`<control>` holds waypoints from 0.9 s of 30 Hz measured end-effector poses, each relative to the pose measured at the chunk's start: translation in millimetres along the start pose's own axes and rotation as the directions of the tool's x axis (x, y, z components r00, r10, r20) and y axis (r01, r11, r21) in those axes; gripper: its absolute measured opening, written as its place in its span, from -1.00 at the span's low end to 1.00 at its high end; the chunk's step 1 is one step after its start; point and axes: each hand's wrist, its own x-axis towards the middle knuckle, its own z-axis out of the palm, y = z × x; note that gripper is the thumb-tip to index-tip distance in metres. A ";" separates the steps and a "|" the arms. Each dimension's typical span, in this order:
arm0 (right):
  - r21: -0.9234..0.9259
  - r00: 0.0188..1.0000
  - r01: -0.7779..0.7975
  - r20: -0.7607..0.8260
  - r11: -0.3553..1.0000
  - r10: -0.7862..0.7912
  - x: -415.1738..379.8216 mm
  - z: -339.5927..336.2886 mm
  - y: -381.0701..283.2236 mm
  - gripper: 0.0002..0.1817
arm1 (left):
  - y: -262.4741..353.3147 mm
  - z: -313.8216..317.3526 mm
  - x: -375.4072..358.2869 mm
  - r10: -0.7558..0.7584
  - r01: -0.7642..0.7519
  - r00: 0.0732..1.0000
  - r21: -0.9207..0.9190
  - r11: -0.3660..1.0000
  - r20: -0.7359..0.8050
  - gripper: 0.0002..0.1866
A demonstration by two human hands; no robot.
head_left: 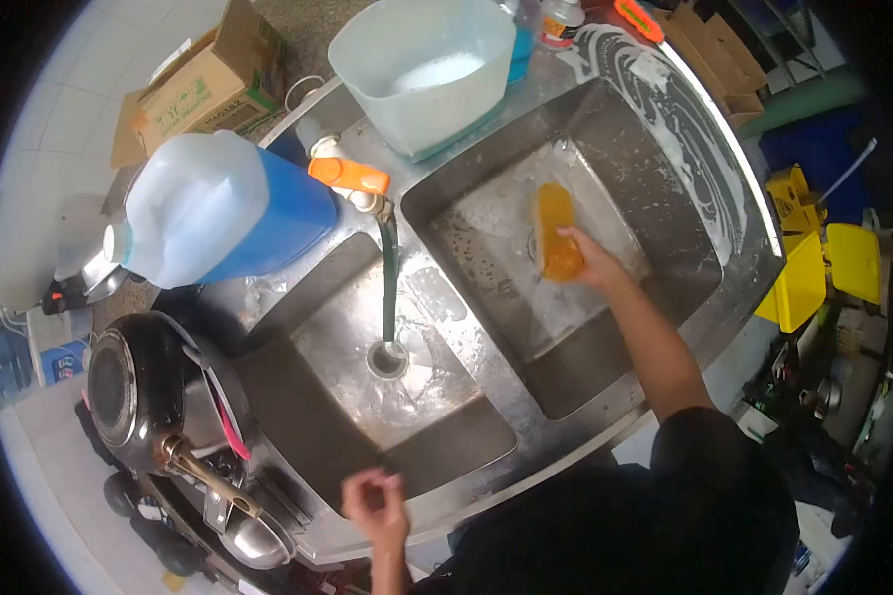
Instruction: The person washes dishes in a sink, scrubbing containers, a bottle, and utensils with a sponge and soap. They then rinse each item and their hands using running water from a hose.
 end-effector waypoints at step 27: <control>-0.991 0.828 -0.111 -0.049 -0.078 -0.558 82.7 -4.4 -50.9 -0.41 | -181.4 167.4 210.9 -0.029 -0.064 0.900 0.198 0.978 0.434 -0.31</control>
